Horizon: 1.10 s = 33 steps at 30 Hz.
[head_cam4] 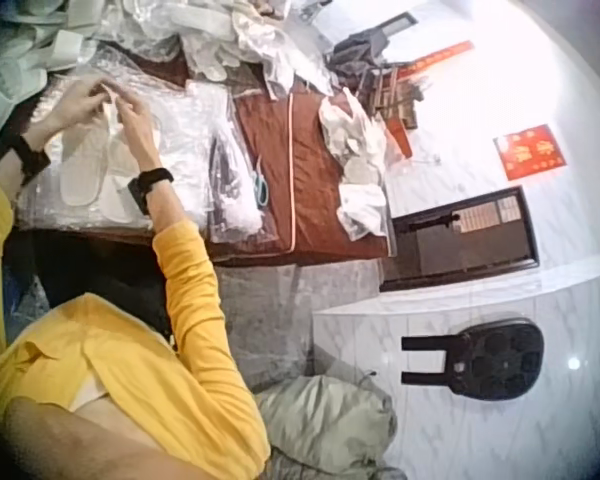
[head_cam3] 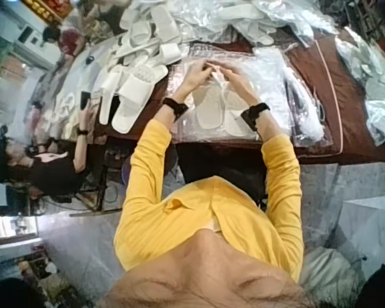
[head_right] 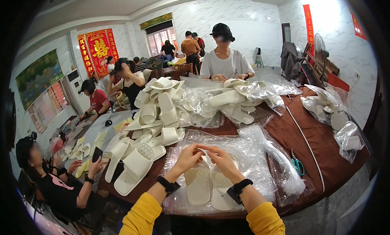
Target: The person is packaging pairs of plastic slippers into plastic bags at a shared workshop table.
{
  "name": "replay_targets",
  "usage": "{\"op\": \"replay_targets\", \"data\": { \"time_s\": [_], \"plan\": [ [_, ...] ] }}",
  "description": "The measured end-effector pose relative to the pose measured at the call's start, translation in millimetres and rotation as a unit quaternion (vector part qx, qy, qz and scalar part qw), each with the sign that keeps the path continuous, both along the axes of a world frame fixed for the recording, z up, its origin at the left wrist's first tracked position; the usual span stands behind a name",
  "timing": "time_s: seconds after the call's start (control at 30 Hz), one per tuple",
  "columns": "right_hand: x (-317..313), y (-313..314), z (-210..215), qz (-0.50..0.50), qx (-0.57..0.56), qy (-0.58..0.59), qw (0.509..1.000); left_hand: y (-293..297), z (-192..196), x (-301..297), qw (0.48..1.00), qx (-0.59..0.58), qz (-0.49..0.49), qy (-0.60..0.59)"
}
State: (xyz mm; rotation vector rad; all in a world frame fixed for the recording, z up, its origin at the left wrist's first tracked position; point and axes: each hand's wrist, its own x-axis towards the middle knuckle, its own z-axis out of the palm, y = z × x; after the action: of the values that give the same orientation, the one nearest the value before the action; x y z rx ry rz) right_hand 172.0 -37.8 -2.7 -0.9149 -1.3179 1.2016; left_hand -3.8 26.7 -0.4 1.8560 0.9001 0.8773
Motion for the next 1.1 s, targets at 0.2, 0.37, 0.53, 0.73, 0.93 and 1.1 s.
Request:
{"op": "replay_targets", "data": {
  "time_s": [0.2, 0.37, 0.53, 0.73, 0.93, 1.1],
  "plan": [
    [2, 0, -2, -0.019, 0.046, -0.053, 0.997, 0, -24, 9, 0.99, -0.032, 0.008, -0.135],
    [5, -3, -4, -0.013, 0.027, 0.065, 0.997, -3, -27, 10, 0.982, -0.079, 0.02, -0.173],
    [9, 7, -16, -0.036, 0.06, 0.064, 0.996, -6, -27, 7, 0.975, -0.102, -0.015, -0.197],
    [3, 2, -10, -0.082, 0.04, 0.034, 0.995, -11, -24, 3, 0.977, -0.103, -0.017, -0.184],
    [7, 10, -21, -0.081, 0.037, 0.051, 0.995, -13, -22, 4, 0.982, -0.101, -0.01, -0.162],
    [7, 11, -22, -0.077, 0.036, 0.045, 0.995, -11, -25, 5, 0.978, -0.091, -0.038, -0.183]
  ]
}}
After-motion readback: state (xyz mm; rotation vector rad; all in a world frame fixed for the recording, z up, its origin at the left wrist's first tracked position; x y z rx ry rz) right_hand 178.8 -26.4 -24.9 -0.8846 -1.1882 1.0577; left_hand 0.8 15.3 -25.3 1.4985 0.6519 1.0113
